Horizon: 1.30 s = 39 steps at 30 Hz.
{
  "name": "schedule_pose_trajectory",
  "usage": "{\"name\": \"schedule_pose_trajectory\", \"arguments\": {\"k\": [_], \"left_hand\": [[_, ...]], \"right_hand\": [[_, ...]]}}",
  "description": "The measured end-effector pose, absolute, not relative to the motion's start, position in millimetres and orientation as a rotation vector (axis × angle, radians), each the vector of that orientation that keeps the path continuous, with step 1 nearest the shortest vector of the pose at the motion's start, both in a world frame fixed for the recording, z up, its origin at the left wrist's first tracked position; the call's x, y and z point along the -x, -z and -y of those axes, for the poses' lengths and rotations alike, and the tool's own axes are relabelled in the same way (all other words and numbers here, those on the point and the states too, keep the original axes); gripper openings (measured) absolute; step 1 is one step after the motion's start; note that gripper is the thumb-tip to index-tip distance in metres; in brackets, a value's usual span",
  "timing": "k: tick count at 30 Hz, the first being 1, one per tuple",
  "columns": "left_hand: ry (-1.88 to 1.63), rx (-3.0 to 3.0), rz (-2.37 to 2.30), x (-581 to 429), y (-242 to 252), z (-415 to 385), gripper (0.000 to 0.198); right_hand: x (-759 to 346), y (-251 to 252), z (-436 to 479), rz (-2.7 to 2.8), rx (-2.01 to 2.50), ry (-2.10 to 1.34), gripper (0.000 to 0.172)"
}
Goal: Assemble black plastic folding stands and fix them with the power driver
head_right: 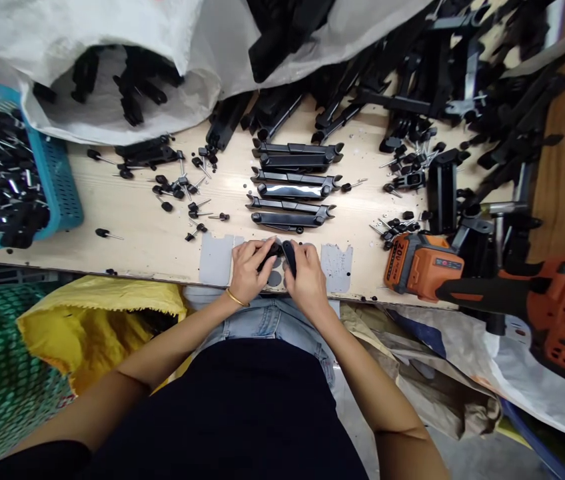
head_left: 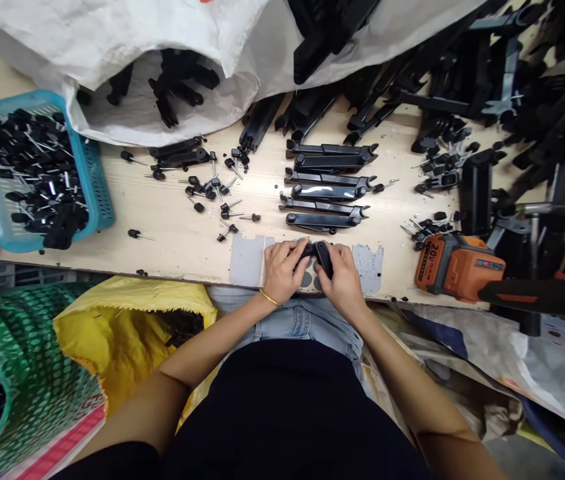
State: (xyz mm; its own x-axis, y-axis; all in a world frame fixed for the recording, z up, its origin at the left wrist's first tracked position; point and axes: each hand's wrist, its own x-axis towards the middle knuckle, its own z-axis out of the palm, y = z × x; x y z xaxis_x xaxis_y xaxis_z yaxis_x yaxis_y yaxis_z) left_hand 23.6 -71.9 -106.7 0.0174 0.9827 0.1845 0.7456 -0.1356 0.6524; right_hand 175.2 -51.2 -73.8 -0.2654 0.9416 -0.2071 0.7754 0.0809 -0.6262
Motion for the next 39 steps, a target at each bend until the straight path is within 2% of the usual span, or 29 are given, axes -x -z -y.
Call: {"name": "schedule_pose_trajectory", "arguments": {"k": [11, 16, 30, 35, 39], "left_hand": [[-0.974, -1.885, -1.7, -19.7, 109.8, 75.1, 0.03], [-0.907, -1.861, -1.714, -19.2, 108.8, 76.1, 0.029], [-0.892, -1.924, -1.687, -22.6, 111.3, 78.3, 0.031], [-0.864, -2.052, -1.522, -17.5, 112.7, 70.0, 0.03], [-0.98, -1.998, -1.62, -25.8, 113.8, 73.2, 0.029]], "right_hand": [[-170.3, 72.5, 72.8, 2.056, 1.742, -0.973, 0.053], [-168.2, 72.0, 72.3, 2.002, 1.776, -1.005, 0.054], [-172.1, 73.4, 68.8, 2.023, 1.742, -1.023, 0.051], [-173.3, 73.2, 67.2, 2.051, 1.714, -0.993, 0.051], [-172.5, 74.9, 67.1, 2.034, 1.721, -0.967, 0.049]]}}
